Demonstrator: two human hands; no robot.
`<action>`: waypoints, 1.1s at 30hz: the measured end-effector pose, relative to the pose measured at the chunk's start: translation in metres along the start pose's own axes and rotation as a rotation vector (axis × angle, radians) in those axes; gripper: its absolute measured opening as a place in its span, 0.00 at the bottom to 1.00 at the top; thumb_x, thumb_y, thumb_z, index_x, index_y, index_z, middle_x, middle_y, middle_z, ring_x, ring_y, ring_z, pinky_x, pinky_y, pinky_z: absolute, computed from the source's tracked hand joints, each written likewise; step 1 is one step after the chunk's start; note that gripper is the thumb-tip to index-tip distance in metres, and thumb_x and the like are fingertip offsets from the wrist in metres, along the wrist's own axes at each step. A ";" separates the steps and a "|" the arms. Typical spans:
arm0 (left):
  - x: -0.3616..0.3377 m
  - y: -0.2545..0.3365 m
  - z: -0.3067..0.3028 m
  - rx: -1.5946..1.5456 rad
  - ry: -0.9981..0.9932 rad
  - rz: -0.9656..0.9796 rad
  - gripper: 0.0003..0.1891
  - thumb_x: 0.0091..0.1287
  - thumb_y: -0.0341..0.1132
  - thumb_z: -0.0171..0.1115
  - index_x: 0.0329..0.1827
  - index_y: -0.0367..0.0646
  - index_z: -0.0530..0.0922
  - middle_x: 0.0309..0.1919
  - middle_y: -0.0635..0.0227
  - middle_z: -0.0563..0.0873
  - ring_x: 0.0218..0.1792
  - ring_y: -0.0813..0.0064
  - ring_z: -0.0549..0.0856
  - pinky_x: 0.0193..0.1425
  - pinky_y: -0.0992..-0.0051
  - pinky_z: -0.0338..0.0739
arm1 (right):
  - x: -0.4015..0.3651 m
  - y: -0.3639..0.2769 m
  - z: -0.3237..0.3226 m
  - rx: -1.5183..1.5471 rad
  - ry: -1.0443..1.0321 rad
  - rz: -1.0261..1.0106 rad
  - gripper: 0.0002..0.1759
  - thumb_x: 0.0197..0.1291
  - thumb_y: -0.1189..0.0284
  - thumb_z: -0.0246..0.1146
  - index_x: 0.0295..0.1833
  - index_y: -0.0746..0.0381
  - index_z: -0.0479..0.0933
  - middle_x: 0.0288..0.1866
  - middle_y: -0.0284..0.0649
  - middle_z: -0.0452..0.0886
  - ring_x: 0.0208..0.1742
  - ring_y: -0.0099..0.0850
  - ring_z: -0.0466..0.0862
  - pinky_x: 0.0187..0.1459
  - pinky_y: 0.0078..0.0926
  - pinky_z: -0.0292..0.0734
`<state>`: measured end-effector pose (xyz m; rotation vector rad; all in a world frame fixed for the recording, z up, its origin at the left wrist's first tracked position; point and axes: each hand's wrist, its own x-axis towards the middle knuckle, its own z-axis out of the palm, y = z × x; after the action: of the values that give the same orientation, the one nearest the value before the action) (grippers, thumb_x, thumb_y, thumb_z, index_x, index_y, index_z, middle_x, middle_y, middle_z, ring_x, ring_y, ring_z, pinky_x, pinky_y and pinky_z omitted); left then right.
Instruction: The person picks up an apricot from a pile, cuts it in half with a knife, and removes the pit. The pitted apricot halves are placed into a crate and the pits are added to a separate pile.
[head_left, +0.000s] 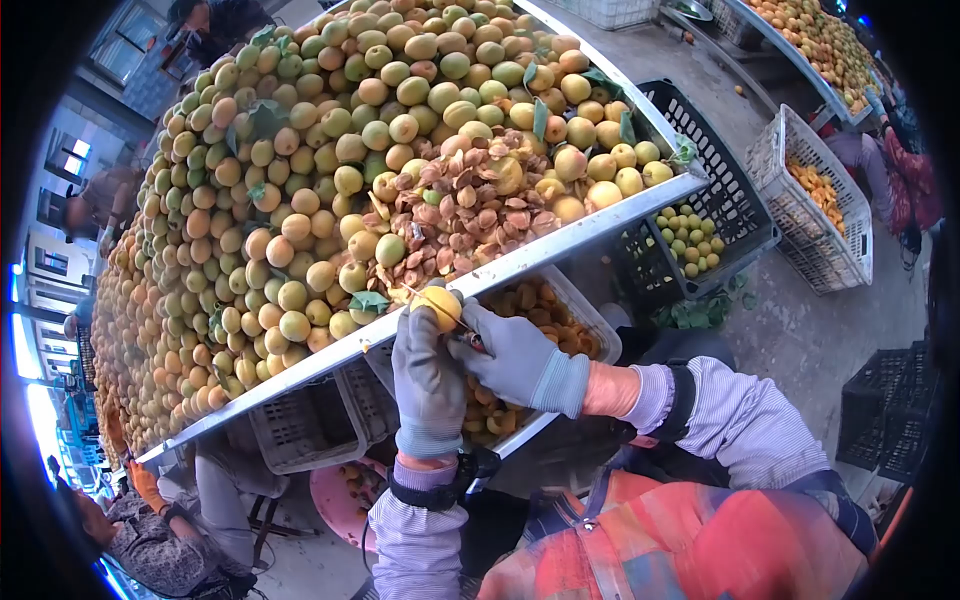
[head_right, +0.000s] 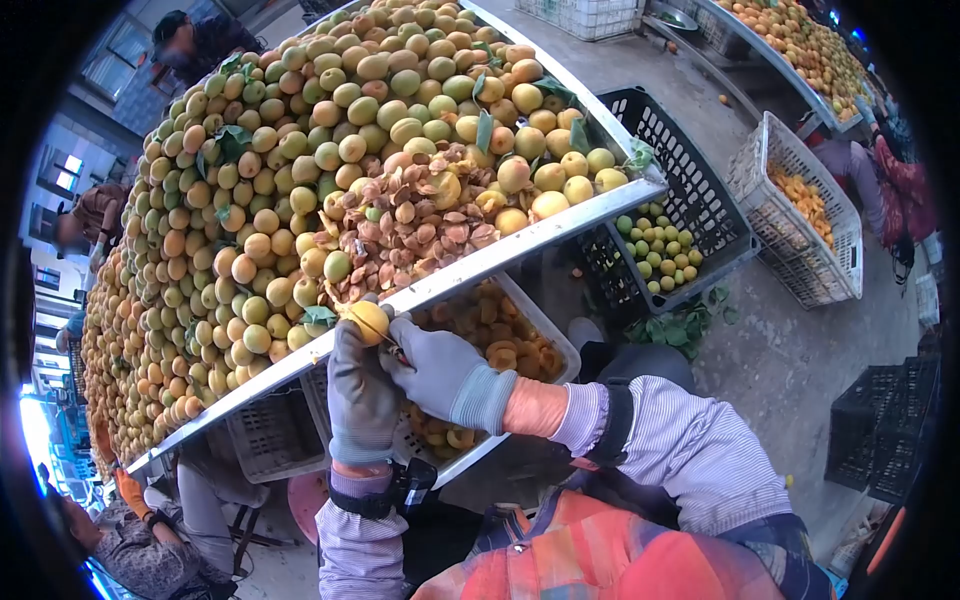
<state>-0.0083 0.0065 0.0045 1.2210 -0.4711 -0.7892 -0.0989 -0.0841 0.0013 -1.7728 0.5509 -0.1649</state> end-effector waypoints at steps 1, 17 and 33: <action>-0.003 0.014 0.010 0.082 0.048 0.013 0.21 0.73 0.40 0.48 0.61 0.33 0.66 0.49 0.62 0.77 0.49 0.75 0.77 0.57 0.76 0.71 | 0.001 0.001 0.000 0.046 0.008 -0.065 0.21 0.63 0.64 0.57 0.58 0.62 0.68 0.34 0.53 0.80 0.36 0.46 0.83 0.38 0.35 0.76; 0.005 0.003 0.005 0.440 0.055 0.065 0.21 0.74 0.46 0.47 0.50 0.31 0.72 0.39 0.61 0.80 0.40 0.74 0.77 0.47 0.75 0.71 | 0.000 0.004 -0.007 -0.092 0.032 -0.052 0.20 0.61 0.63 0.58 0.54 0.64 0.68 0.33 0.56 0.79 0.37 0.55 0.80 0.37 0.44 0.75; 0.004 0.004 0.004 0.477 0.100 0.050 0.19 0.72 0.44 0.53 0.46 0.32 0.76 0.35 0.68 0.82 0.36 0.82 0.76 0.40 0.81 0.73 | 0.002 0.023 -0.003 -0.191 0.007 -0.114 0.18 0.58 0.68 0.59 0.52 0.65 0.69 0.32 0.52 0.80 0.34 0.50 0.81 0.35 0.41 0.76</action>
<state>-0.0076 0.0012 0.0094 1.6748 -0.6266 -0.5840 -0.1047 -0.0920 -0.0200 -1.9916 0.4830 -0.2030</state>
